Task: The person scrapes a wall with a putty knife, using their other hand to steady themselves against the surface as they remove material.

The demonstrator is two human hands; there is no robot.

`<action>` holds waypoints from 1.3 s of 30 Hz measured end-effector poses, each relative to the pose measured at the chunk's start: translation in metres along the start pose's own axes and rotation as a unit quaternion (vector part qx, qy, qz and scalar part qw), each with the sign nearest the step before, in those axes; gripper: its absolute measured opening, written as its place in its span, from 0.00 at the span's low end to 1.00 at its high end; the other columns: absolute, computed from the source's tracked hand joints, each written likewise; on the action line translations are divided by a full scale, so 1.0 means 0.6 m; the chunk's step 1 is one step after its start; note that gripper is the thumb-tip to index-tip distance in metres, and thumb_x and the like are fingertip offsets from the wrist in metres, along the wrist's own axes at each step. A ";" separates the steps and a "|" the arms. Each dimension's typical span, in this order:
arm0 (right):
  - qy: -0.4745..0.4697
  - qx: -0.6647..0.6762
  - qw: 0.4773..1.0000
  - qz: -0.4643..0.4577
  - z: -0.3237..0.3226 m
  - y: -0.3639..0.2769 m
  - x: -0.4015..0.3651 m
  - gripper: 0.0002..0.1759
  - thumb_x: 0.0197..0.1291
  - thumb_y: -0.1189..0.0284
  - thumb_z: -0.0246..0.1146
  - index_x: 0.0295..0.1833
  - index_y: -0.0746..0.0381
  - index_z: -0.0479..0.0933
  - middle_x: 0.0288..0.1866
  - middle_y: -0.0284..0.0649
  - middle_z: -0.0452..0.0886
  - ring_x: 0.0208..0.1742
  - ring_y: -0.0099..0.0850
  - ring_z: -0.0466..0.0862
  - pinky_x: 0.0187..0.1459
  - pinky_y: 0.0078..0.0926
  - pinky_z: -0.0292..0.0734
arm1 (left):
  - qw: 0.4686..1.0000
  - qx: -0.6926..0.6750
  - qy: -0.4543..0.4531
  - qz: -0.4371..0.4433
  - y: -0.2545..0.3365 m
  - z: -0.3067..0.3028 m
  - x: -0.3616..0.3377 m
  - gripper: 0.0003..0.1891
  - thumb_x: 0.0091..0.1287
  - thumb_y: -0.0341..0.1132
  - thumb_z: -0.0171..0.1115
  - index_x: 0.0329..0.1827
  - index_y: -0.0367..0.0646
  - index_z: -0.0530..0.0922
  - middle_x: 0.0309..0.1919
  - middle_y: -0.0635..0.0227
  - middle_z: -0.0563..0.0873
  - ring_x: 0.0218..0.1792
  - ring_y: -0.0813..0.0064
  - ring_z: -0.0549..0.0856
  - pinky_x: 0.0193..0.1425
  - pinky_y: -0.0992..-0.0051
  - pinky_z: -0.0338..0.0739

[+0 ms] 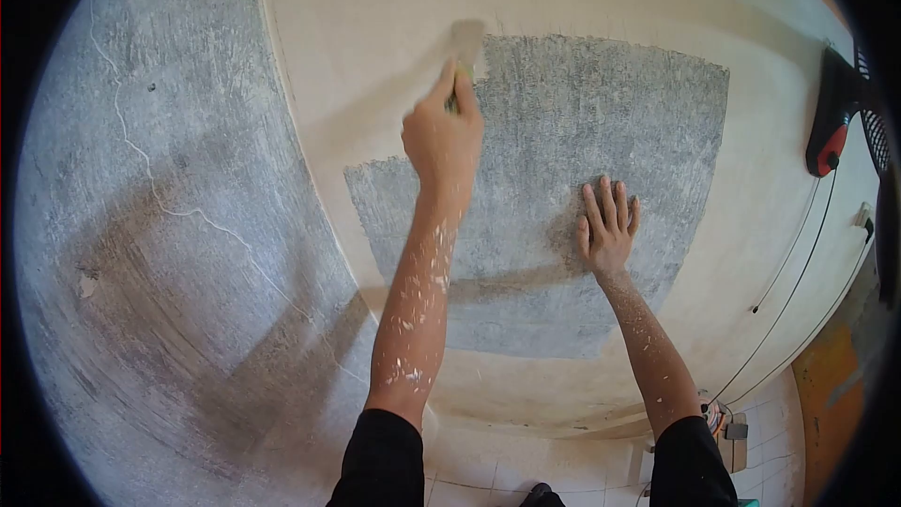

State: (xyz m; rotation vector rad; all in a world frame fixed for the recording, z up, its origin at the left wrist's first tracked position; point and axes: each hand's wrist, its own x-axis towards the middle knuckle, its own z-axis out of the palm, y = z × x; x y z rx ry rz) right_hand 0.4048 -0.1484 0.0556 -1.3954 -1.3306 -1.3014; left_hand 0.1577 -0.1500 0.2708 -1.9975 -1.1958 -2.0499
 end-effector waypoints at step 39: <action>0.016 0.000 1.000 -0.012 0.004 0.012 0.004 0.28 0.73 0.57 0.49 0.76 0.45 0.69 0.81 0.33 0.63 0.83 0.35 0.56 0.82 0.48 0.37 | 0.997 -0.031 -0.048 -0.056 -0.015 -0.025 -0.051 0.18 0.74 0.42 0.60 0.58 0.38 0.84 0.47 0.52 0.90 0.51 0.60 0.89 0.58 0.69 0.79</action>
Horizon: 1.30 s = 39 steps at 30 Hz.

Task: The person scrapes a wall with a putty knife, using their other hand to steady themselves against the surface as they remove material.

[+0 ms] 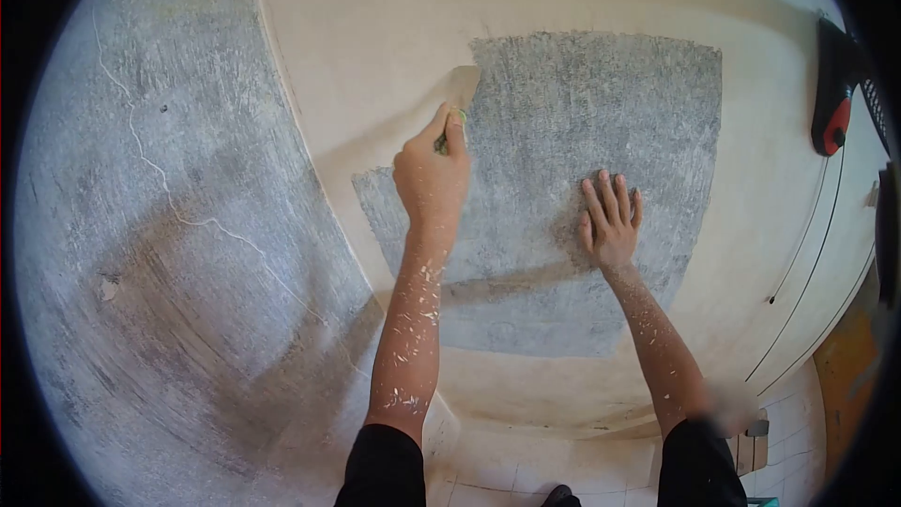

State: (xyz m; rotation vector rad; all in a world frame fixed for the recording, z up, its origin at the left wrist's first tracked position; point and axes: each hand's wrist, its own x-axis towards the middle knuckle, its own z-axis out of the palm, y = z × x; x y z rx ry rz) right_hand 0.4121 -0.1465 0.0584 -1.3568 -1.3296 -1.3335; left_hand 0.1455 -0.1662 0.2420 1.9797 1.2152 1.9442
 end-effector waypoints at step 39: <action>-0.016 0.008 1.000 0.026 -0.004 -0.015 -0.011 0.28 0.72 0.58 0.51 0.76 0.45 0.69 0.80 0.32 0.65 0.83 0.35 0.58 0.82 0.47 0.38 | 0.994 0.080 0.033 0.067 0.014 0.001 0.014 0.19 0.74 0.43 0.58 0.58 0.40 0.84 0.34 0.48 0.89 0.39 0.52 0.90 0.44 0.63 0.82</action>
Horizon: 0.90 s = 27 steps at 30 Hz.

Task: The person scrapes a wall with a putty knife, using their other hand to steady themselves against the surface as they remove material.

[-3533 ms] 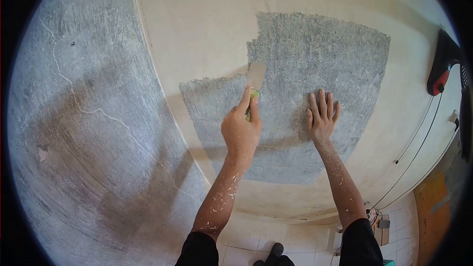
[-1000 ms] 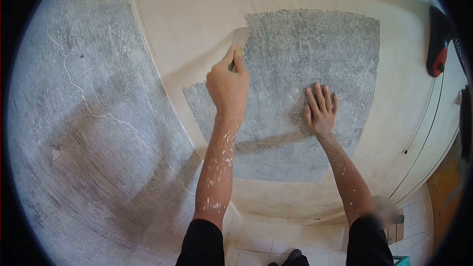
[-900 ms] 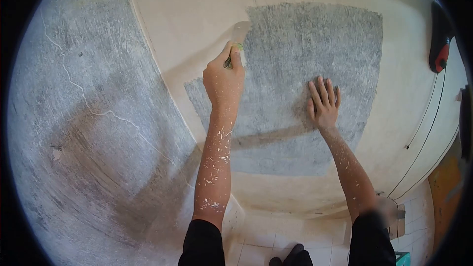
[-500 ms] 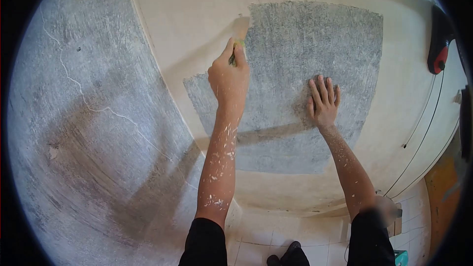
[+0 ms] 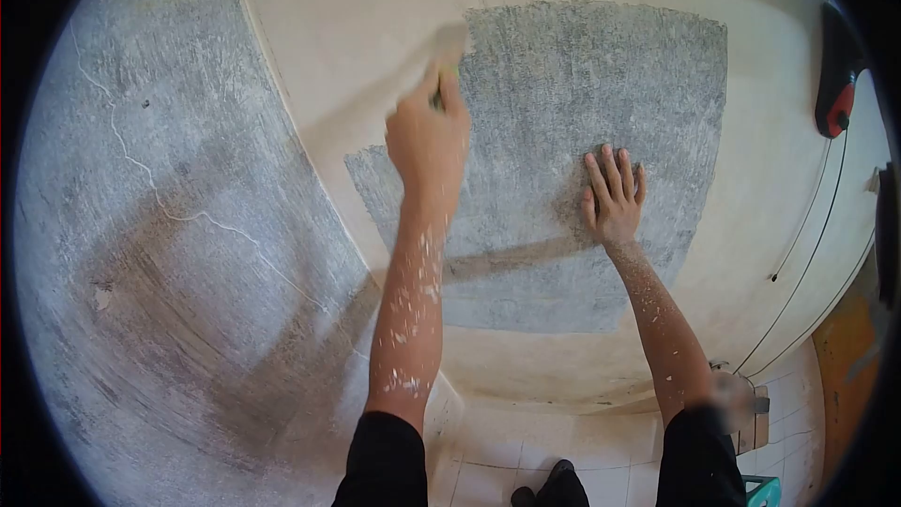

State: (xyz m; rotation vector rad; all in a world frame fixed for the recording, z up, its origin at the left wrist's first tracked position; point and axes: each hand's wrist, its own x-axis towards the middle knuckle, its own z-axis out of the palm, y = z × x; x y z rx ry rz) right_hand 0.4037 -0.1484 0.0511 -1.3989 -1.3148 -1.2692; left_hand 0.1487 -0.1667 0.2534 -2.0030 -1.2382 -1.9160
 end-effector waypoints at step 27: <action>0.002 0.005 1.000 -0.004 0.004 0.001 -0.002 0.28 0.72 0.59 0.50 0.76 0.45 0.69 0.81 0.33 0.63 0.83 0.35 0.57 0.82 0.47 0.38 | 0.994 -0.027 -0.078 -0.079 -0.002 -0.008 -0.054 0.18 0.75 0.42 0.58 0.60 0.43 0.84 0.40 0.50 0.90 0.43 0.57 0.91 0.49 0.67 0.82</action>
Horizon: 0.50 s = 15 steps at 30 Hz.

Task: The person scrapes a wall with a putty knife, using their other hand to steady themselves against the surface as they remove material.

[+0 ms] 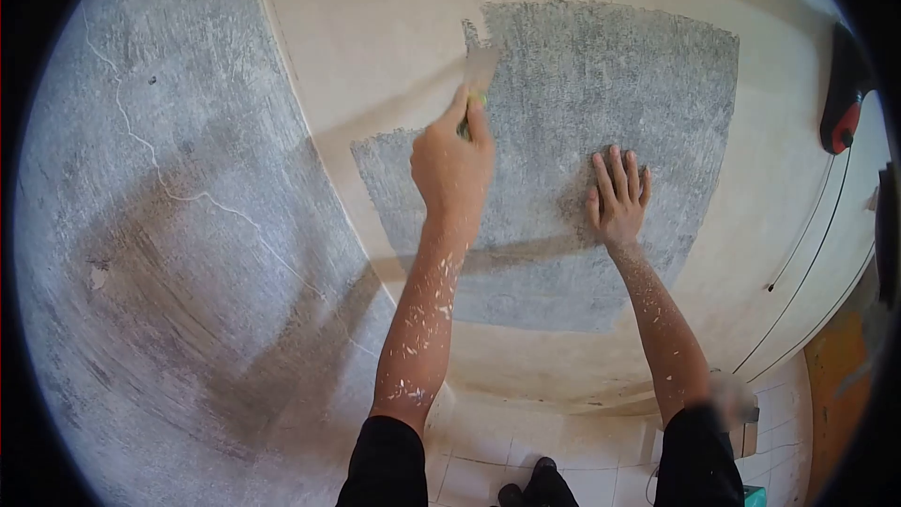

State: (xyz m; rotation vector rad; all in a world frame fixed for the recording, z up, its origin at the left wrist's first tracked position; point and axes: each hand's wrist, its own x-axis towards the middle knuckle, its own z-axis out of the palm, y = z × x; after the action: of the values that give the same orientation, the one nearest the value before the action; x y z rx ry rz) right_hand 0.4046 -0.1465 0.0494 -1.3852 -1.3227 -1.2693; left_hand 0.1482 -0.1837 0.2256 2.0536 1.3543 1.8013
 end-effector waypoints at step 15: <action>0.010 0.005 1.000 -0.001 -0.003 -0.001 0.007 0.28 0.72 0.59 0.50 0.76 0.45 0.68 0.81 0.31 0.63 0.83 0.34 0.57 0.82 0.46 0.37 | 0.999 0.018 0.032 0.020 -0.013 -0.009 -0.013 0.19 0.73 0.43 0.57 0.59 0.43 0.84 0.42 0.49 0.90 0.48 0.52 0.89 0.53 0.64 0.82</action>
State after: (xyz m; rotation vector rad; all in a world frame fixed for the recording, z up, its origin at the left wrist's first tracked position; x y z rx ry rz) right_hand 0.4034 -0.1477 0.0536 -1.3610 -1.3159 -1.2731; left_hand 0.1400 -0.1868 0.2168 2.0709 1.3819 1.8890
